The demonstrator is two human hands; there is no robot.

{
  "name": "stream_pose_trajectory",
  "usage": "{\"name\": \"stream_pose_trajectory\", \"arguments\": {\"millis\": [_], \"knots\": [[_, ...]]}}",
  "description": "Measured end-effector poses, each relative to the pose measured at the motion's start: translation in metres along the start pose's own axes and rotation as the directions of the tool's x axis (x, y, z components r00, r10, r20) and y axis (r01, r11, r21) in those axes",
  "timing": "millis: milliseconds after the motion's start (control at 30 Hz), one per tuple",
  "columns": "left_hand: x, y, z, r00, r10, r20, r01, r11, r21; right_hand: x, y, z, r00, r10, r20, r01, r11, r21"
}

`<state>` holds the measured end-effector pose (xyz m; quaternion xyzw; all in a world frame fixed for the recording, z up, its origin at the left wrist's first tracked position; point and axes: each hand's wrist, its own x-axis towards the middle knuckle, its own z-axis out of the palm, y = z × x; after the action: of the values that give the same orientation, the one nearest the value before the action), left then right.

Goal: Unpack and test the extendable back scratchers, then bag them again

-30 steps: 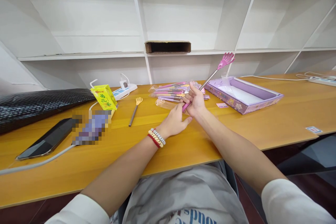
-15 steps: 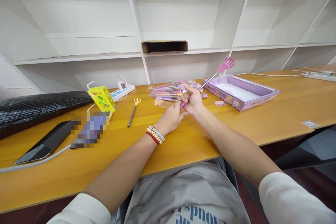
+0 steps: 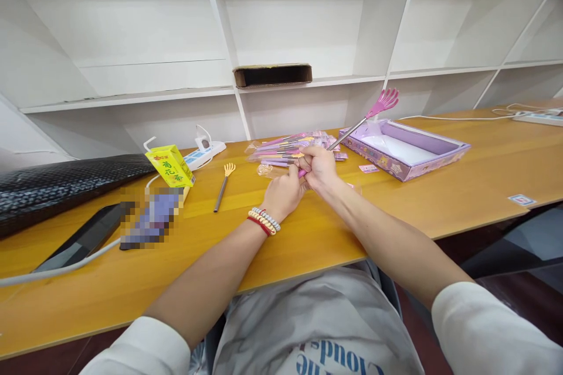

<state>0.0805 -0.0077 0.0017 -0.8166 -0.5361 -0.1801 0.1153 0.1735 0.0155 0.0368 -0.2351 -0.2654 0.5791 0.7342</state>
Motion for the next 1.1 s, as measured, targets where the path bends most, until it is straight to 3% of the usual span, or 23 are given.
{"name": "stream_pose_trajectory", "arguments": {"millis": [333, 533, 767, 967, 1100], "knots": [[0.001, 0.007, -0.011, 1.000, -0.012, 0.020, 0.013, 0.998, -0.056, -0.002, -0.010, 0.005, 0.999, -0.013, -0.041, 0.014, 1.000, 0.014], [0.001, 0.008, -0.016, 1.000, -0.028, 0.008, 0.029, 0.996, -0.085, -0.001, -0.017, 0.007, 1.000, -0.009, -0.009, 0.009, 0.999, 0.047], [-0.002, -0.001, -0.008, 0.992, 0.110, 0.060, -0.094, 0.969, -0.227, -0.001, -0.013, -0.003, 0.998, -0.021, 0.067, 0.018, 0.999, 0.050], [0.000, -0.007, -0.009, 0.958, 0.246, -0.145, -0.282, 0.894, -0.349, 0.001, -0.009, -0.005, 0.994, -0.011, 0.105, 0.004, 0.998, 0.058], [0.003, -0.008, -0.002, 0.971, 0.191, -0.143, -0.233, 0.886, -0.400, -0.001, -0.008, -0.003, 0.994, 0.009, 0.109, -0.015, 0.998, 0.055]]}}
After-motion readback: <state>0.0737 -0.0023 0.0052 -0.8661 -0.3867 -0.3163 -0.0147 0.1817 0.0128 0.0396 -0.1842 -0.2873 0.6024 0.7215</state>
